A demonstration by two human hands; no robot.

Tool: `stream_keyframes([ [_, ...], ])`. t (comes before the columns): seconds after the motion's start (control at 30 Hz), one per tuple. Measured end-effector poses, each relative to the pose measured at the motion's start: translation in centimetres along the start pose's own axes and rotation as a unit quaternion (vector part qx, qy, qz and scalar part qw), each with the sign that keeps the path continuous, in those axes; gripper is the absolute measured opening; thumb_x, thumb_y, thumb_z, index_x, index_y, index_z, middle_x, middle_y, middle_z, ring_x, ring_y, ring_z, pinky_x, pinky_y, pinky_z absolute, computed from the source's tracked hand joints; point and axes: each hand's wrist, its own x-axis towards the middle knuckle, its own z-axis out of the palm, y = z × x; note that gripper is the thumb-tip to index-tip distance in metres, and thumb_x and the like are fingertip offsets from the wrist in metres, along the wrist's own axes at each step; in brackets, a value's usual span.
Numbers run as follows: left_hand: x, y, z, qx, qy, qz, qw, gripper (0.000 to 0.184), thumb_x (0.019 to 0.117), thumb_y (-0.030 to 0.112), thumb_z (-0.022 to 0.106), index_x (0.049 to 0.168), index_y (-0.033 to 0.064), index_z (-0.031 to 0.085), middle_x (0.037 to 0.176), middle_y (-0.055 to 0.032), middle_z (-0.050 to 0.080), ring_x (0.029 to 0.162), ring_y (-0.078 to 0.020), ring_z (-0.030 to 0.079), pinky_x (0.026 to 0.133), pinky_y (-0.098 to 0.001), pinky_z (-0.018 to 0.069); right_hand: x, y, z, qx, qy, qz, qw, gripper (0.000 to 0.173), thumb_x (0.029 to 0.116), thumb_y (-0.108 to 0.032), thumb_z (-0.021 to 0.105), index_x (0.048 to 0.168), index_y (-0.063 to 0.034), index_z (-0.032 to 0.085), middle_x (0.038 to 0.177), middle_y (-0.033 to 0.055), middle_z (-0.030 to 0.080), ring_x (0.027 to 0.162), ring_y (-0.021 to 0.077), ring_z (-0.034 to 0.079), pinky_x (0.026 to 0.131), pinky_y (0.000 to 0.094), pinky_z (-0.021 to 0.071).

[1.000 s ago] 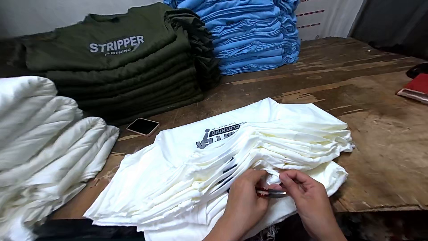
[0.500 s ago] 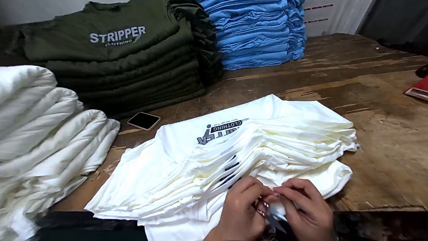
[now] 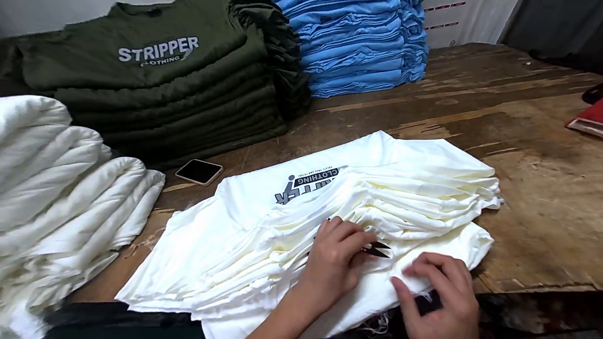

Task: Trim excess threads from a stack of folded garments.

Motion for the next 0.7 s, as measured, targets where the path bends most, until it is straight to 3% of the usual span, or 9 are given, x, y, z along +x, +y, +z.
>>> stream_keyframes([
  [0.03,0.1,-0.2,0.0,0.005,-0.012,-0.005,1.000,0.022,0.0957,0.032,0.070,0.116,0.0246,0.076,0.104,0.0034,0.071,0.093,-0.0130,0.065,0.083,-0.0356,0.0528,0.3,-0.4,0.2,-0.041,-0.018,0.012,0.999,0.037,0.0860,-0.056,0.071,0.090,-0.0207,0.079,0.100,0.0024,0.069,0.096,0.0192,0.061,0.085,0.0416,0.0479],
  [0.07,0.3,-0.3,0.0,0.008,-0.019,-0.001,1.000,0.026,0.0951,0.032,0.071,0.120,0.0266,0.075,0.103,0.0022,0.070,0.092,-0.0139,0.064,0.082,-0.0362,0.0523,0.4,-0.6,0.5,-0.052,-0.022,0.019,0.998,0.033,0.0870,-0.054,0.070,0.089,-0.0233,0.080,0.100,0.0009,0.071,0.095,0.0192,0.061,0.084,0.0443,0.0459],
  [0.1,0.5,-0.4,0.0,0.009,-0.021,0.006,1.000,0.028,0.0943,0.032,0.071,0.121,0.0280,0.075,0.101,0.0011,0.069,0.090,-0.0145,0.064,0.080,-0.0363,0.0515,0.4,-0.8,0.6,-0.021,-0.016,0.023,0.999,0.024,0.0890,-0.046,0.070,0.085,-0.0250,0.080,0.098,-0.0016,0.071,0.094,0.0159,0.061,0.086,0.0429,0.0434],
  [0.2,0.9,-0.4,-0.6,0.006,-0.025,0.022,0.999,0.024,0.0941,0.030,0.071,0.118,0.0277,0.076,0.101,0.0011,0.070,0.090,-0.0142,0.063,0.081,-0.0363,0.0493,0.2,-0.9,-0.5,0.123,-0.032,-0.002,0.992,0.010,0.0930,-0.033,0.073,0.087,-0.0261,0.078,0.098,-0.0049,0.064,0.099,0.0062,0.057,0.090,0.0261,0.0465],
  [0.33,0.9,-1.1,-1.6,-0.005,-0.050,0.060,0.997,0.017,0.0988,0.028,0.066,0.113,0.0274,0.077,0.102,0.0073,0.071,0.097,-0.0106,0.061,0.087,-0.0356,0.0461,0.0,0.0,-2.8,0.175,-0.129,-0.061,0.974,0.010,0.0957,-0.031,0.073,0.090,-0.0233,0.077,0.100,-0.0026,0.065,0.104,0.0086,0.058,0.094,0.0293,0.0460],
  [0.47,1.2,-1.3,-1.3,-0.018,-0.069,0.100,0.992,0.017,0.1005,0.025,0.065,0.112,0.0265,0.077,0.102,0.0071,0.071,0.099,-0.0110,0.061,0.093,-0.0374,0.0444,0.0,0.2,-3.0,0.177,-0.103,-0.040,0.978,0.008,0.0938,-0.032,0.075,0.091,-0.0246,0.078,0.105,-0.0015,0.063,0.105,0.0061,0.057,0.091,0.0233,0.0487],
  [0.53,1.4,-1.1,-0.8,-0.002,-0.082,0.118,0.990,0.017,0.1021,0.026,0.063,0.110,0.0245,0.078,0.103,0.0054,0.072,0.095,-0.0124,0.063,0.089,-0.0369,0.0460,0.3,0.1,-2.7,0.185,-0.099,-0.044,0.977,0.008,0.0936,-0.033,0.075,0.091,-0.0259,0.077,0.108,-0.0017,0.061,0.107,0.0050,0.056,0.092,0.0217,0.0475],
  [0.63,1.9,-0.9,-0.3,0.018,-0.084,0.132,0.988,0.018,0.1034,0.024,0.060,0.104,0.0218,0.077,0.100,0.0049,0.074,0.090,-0.0139,0.063,0.082,-0.0359,0.0450,0.5,0.3,-3.4,0.219,-0.139,-0.086,0.962,0.012,0.0952,-0.034,0.072,0.090,-0.0247,0.076,0.103,-0.0023,0.062,0.106,0.0069,0.056,0.095,0.0264,0.0463],
  [0.7,2.4,-0.5,-0.5,0.030,-0.121,0.104,0.987,0.016,0.1024,0.025,0.060,0.109,0.0240,0.075,0.100,0.0031,0.072,0.092,-0.0164,0.063,0.082,-0.0374,0.0465,0.4,1.1,-4.1,0.241,-0.158,-0.152,0.945,0.026,0.0970,-0.037,0.061,0.080,-0.0184,0.068,0.089,0.0010,0.065,0.094,0.0138,0.060,0.092,0.0350,0.0455],
])
